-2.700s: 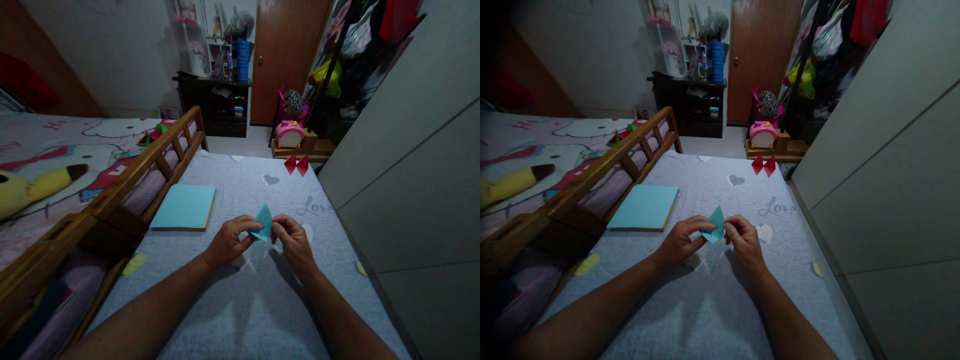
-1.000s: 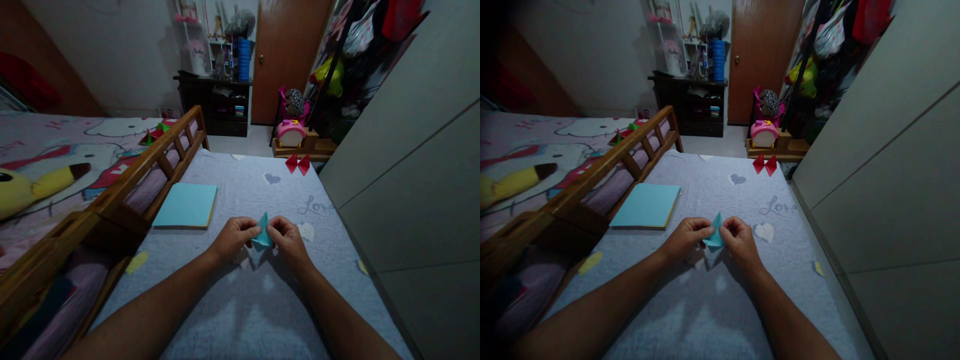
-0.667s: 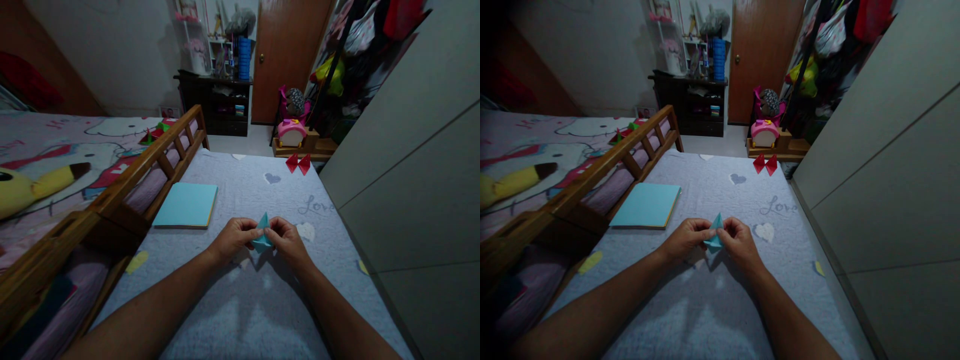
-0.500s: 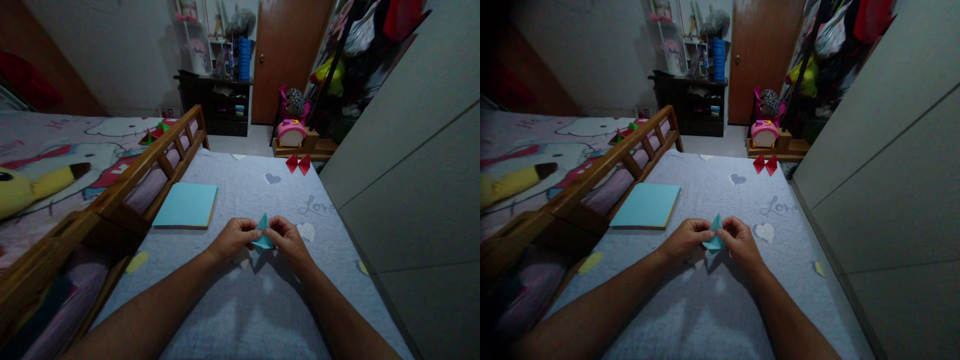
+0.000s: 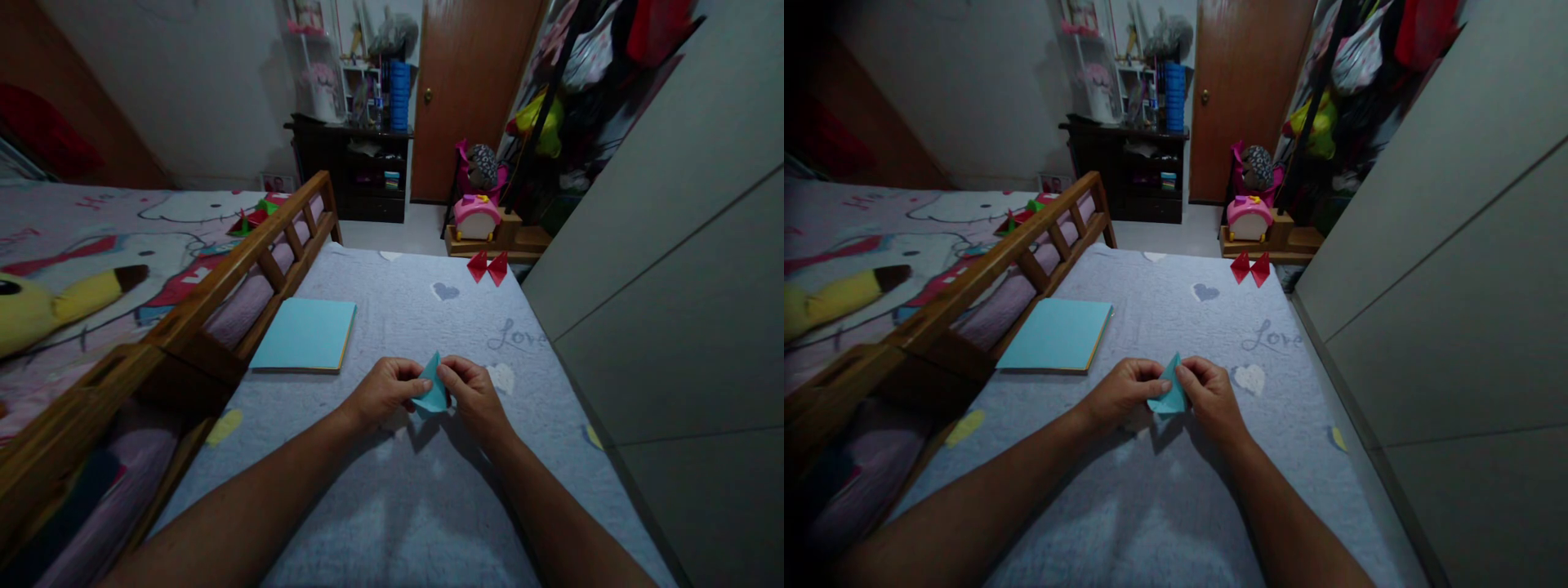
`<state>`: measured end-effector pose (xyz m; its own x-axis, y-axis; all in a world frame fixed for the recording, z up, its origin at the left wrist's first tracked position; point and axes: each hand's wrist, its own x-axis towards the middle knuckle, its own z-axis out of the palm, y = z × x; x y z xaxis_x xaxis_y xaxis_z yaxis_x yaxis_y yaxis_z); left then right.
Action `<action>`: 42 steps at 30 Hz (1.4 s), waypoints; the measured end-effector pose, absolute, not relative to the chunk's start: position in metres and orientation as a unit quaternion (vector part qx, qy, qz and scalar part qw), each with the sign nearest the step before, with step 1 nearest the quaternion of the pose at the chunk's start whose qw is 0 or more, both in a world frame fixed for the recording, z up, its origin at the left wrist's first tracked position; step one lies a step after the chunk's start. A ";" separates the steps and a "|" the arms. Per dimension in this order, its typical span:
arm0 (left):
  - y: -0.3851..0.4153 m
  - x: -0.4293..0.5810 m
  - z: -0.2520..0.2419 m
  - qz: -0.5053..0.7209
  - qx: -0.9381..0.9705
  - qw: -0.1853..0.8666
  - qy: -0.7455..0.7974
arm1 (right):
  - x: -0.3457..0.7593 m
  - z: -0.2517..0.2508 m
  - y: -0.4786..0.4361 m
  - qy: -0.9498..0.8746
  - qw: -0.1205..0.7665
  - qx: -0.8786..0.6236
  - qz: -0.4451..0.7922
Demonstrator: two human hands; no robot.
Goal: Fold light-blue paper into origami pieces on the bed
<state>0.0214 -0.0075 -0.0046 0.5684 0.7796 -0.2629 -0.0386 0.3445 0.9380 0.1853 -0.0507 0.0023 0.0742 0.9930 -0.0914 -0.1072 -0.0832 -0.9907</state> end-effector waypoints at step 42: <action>-0.011 0.025 -0.004 0.270 0.502 0.726 0.385 | 0.182 0.002 -0.049 -0.426 0.527 -0.528 0.512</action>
